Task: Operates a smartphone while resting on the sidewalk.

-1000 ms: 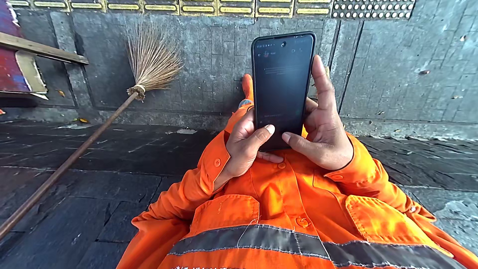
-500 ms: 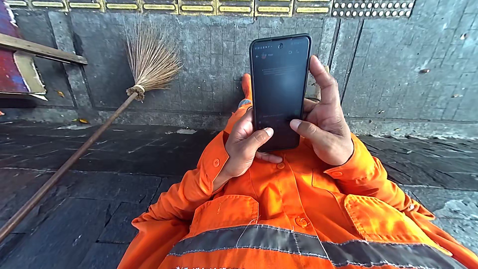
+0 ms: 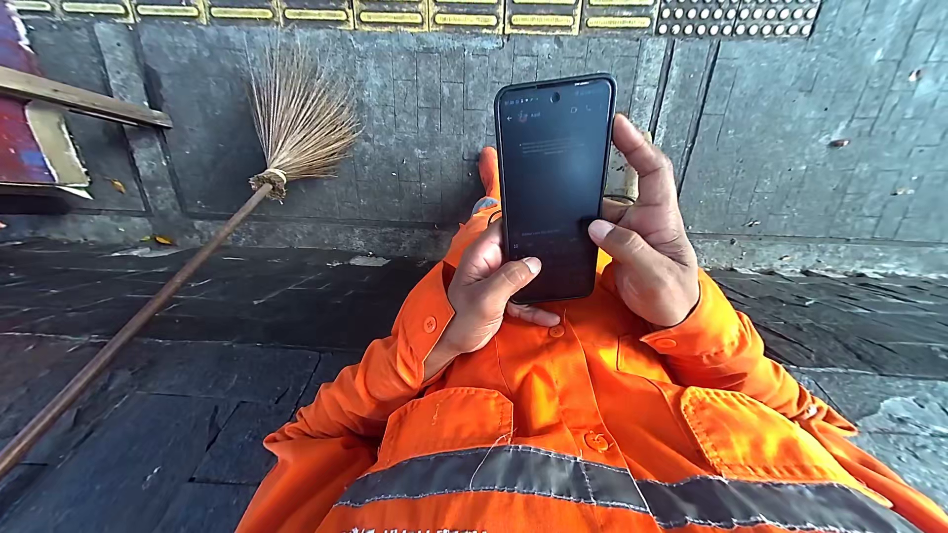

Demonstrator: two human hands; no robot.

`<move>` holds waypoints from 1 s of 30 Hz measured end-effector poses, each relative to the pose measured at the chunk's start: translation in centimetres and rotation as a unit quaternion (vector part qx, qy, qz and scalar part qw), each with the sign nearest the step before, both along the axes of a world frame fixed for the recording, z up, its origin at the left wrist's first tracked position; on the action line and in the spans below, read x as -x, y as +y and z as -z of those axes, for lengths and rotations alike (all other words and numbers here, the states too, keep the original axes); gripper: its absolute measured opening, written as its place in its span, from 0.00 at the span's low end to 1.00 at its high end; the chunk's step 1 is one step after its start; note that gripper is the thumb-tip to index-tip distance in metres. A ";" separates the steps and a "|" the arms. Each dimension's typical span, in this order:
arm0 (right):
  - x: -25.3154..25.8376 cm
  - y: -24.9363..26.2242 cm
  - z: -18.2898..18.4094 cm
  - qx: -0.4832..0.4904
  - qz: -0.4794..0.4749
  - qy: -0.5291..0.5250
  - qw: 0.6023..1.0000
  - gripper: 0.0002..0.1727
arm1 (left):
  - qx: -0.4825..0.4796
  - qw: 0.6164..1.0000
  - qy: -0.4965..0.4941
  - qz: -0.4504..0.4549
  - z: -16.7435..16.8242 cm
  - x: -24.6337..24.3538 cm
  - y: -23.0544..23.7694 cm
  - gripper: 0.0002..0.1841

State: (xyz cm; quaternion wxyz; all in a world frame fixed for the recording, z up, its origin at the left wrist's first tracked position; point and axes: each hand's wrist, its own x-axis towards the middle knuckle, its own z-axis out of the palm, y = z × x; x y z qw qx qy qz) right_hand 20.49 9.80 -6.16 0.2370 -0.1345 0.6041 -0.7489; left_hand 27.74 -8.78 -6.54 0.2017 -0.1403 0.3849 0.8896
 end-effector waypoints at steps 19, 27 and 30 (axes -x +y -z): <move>0.1 0.3 0.0 -0.017 0.002 -0.023 1.000 0.50 | -0.004 1.000 0.007 0.004 0.3 0.2 0.0 0.21; 0.2 0.4 0.1 -0.001 -0.002 -0.009 1.000 0.50 | -0.003 1.000 0.012 0.005 0.2 0.5 -0.3 0.19; 0.2 0.5 0.1 0.003 -0.008 -0.012 1.000 0.52 | -0.001 1.000 0.011 0.000 0.1 0.5 -0.2 0.19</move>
